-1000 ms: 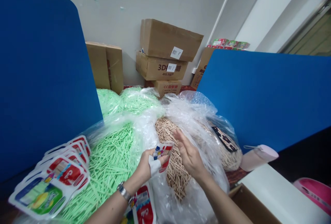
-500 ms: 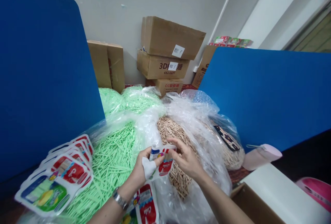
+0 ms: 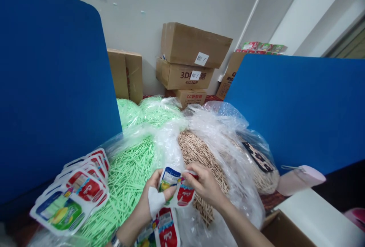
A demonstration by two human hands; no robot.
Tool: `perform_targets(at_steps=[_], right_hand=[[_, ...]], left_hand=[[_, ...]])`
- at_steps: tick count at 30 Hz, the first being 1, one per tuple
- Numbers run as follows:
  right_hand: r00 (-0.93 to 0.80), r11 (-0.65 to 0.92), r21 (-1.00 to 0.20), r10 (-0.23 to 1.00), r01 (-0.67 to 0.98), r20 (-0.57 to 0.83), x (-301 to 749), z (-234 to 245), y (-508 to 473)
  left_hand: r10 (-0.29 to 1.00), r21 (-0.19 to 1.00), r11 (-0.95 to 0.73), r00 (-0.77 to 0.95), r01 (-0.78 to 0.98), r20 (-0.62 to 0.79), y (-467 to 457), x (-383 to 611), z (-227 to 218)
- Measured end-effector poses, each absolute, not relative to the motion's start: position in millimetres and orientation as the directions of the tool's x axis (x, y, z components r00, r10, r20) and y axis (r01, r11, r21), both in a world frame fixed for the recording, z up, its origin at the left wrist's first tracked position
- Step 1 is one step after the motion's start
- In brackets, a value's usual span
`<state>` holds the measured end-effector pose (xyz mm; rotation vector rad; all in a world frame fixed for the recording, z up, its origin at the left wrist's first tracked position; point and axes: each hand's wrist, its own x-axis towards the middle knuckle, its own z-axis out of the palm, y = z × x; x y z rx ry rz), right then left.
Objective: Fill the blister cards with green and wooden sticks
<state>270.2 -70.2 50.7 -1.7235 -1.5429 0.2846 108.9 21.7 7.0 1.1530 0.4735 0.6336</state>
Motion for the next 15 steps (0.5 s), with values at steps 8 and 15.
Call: perform_targets(at_steps=[8,15], right_hand=[[0.362,-0.177,-0.621,0.914,0.763,0.184,323,22,-67],[0.302,-0.255,-0.473,0.953,0.843,0.024,347,-10,-84]], left_hand=[[0.732,0.972,0.234,0.662,-0.025,-0.160,23,101,-6],[0.757,0.983,0.180,0.633,0.035,-0.161,31,86,-12]])
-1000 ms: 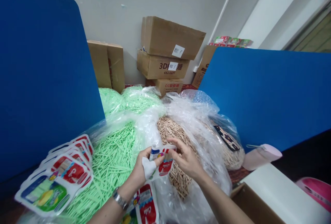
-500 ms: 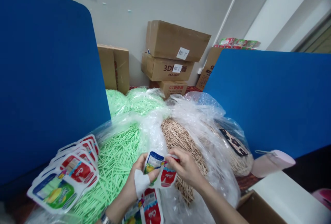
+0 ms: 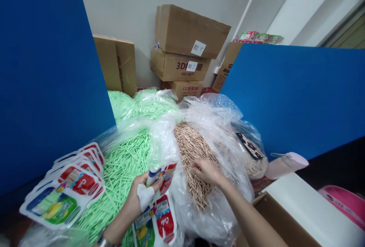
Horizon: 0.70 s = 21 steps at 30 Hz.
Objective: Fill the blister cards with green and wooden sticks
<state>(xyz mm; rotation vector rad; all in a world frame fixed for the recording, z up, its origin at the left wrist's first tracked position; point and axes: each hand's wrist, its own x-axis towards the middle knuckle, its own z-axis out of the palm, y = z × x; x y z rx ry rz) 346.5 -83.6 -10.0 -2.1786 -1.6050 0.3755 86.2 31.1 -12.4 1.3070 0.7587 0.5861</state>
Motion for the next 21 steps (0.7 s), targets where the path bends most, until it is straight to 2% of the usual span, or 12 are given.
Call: perform_targets(at_steps=[4,8,11,13,15,17,21], right_hand=[[0.209,-0.184,-0.505,0.978,0.843,-0.007,340,-8,-95],[0.146,-0.113,-0.553,0.989,0.825,0.016,335,-6,-105],[0.271,-0.115,-0.623,0.949,0.774,0.161,322,8,-102],[0.440,-0.045,-0.762,0.838,0.646,0.323,307,26,-96],[0.582,0.103,-0.861,0.696,0.499,0.420,290,45,-88],[0.614,0.206,-0.875,0.643,0.438,0.459,276,60,-82],[0.527,0.238,-0.835,0.682,0.496,0.507,260,66,-76]], left_hand=[[0.760,0.980,0.198,0.631,0.002,-0.155,28,84,-14],[0.727,0.955,0.296,0.649,0.000,-0.225,26,84,-13],[0.716,0.947,0.320,0.652,0.013,-0.250,23,86,-13],[0.704,0.952,0.307,0.670,0.011,-0.235,21,88,-12],[0.686,0.961,0.277,0.698,0.011,-0.206,18,88,-10],[0.675,0.976,0.218,0.718,0.025,-0.169,15,86,-9],[0.675,0.992,0.111,0.728,0.065,-0.123,14,81,-9]])
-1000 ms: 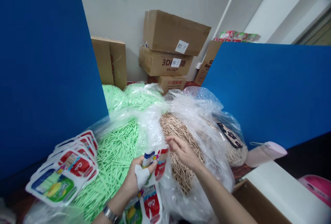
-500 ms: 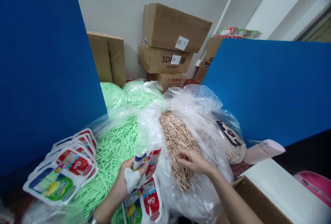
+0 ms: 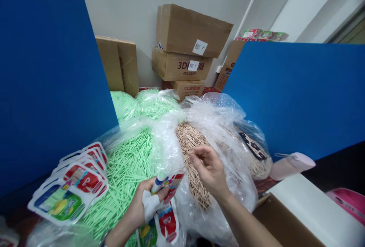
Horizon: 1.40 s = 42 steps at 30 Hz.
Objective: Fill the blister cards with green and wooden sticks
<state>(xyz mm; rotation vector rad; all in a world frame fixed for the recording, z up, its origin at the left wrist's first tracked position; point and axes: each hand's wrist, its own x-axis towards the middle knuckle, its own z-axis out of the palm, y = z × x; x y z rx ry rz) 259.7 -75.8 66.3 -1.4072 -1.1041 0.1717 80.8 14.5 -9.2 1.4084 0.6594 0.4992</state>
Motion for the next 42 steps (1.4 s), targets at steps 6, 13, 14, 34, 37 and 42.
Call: perform_targets(at_steps=[6,13,14,34,37,42], right_hand=[[0.453,0.199,-0.793,0.730,0.575,0.512,251,58,-72],[0.365,0.151,-0.769,0.812,0.621,0.455,245,44,-70],[0.304,0.169,-0.728,0.829,0.664,0.470,245,45,-70],[-0.283,0.346,-0.658,0.937,0.669,0.205,209,55,-31],[-0.182,0.238,-0.874,0.967,0.423,0.176,218,47,-5],[-0.097,0.057,-0.488,0.994,0.871,-0.058,203,11,36]], left_hand=[[0.667,0.986,0.151,0.730,0.063,-0.149,15,78,-11],[0.629,0.986,0.164,0.767,0.029,-0.127,17,78,1],[0.638,0.990,0.139,0.761,0.038,-0.119,17,77,2],[0.791,0.962,-0.163,0.612,0.217,-0.005,12,19,-3],[0.763,0.966,-0.188,0.645,0.177,0.030,4,12,-16],[0.732,0.907,-0.372,0.663,0.197,0.156,-7,2,-47]])
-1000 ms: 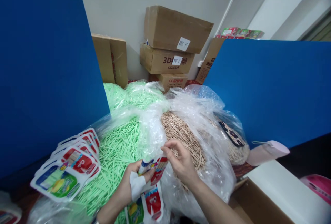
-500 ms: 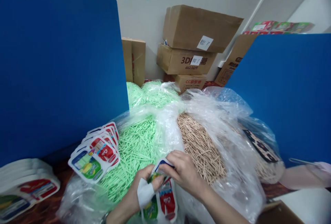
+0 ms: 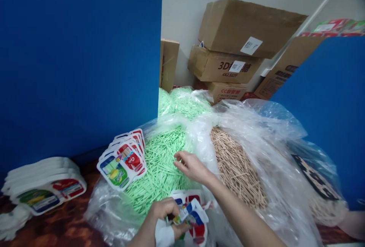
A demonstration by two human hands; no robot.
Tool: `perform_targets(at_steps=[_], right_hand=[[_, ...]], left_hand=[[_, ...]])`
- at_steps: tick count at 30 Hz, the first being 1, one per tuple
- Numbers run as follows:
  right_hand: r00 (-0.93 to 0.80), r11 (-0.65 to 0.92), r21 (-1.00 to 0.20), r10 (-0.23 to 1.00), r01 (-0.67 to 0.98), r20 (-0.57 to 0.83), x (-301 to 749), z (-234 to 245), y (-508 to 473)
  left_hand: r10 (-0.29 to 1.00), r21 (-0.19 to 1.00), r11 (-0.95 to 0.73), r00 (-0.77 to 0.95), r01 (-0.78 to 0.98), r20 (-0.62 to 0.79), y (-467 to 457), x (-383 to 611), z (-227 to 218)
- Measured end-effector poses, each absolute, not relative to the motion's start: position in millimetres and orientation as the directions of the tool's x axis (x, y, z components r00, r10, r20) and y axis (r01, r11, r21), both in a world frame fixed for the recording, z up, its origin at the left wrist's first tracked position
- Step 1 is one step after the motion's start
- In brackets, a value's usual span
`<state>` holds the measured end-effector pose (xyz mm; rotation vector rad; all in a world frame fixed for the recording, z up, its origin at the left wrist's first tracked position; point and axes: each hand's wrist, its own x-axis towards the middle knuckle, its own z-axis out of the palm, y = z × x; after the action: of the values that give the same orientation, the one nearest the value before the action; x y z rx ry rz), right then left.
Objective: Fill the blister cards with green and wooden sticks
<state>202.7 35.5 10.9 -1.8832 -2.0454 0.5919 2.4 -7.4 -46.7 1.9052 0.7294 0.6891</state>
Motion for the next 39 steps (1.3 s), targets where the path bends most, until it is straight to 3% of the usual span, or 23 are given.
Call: perform_targets(at_steps=[5,13,28,34,39], right_hand=[[0.049,-0.080,-0.208,0.988,0.975,-0.148,194,-6,36],[0.178,-0.175,0.029,0.975,0.984,-0.135,173,-14,37],[0.235,-0.232,0.038,0.957,0.972,-0.173,166,-29,58],[0.249,-0.256,-0.024,0.955,0.966,-0.164,161,-38,60],[0.271,-0.299,-0.148,0.945,0.943,-0.185,163,-41,57]], left_hand=[[0.758,0.885,-0.401,0.629,0.238,0.174,-9,-3,-54],[0.696,0.910,-0.372,0.704,0.183,0.143,-7,-3,-58],[0.781,0.970,-0.179,0.623,0.161,0.041,-9,-9,-45],[0.772,0.972,-0.121,0.634,0.203,-0.036,-6,-15,-30],[0.764,0.978,-0.077,0.642,0.195,-0.068,-4,-14,-19]])
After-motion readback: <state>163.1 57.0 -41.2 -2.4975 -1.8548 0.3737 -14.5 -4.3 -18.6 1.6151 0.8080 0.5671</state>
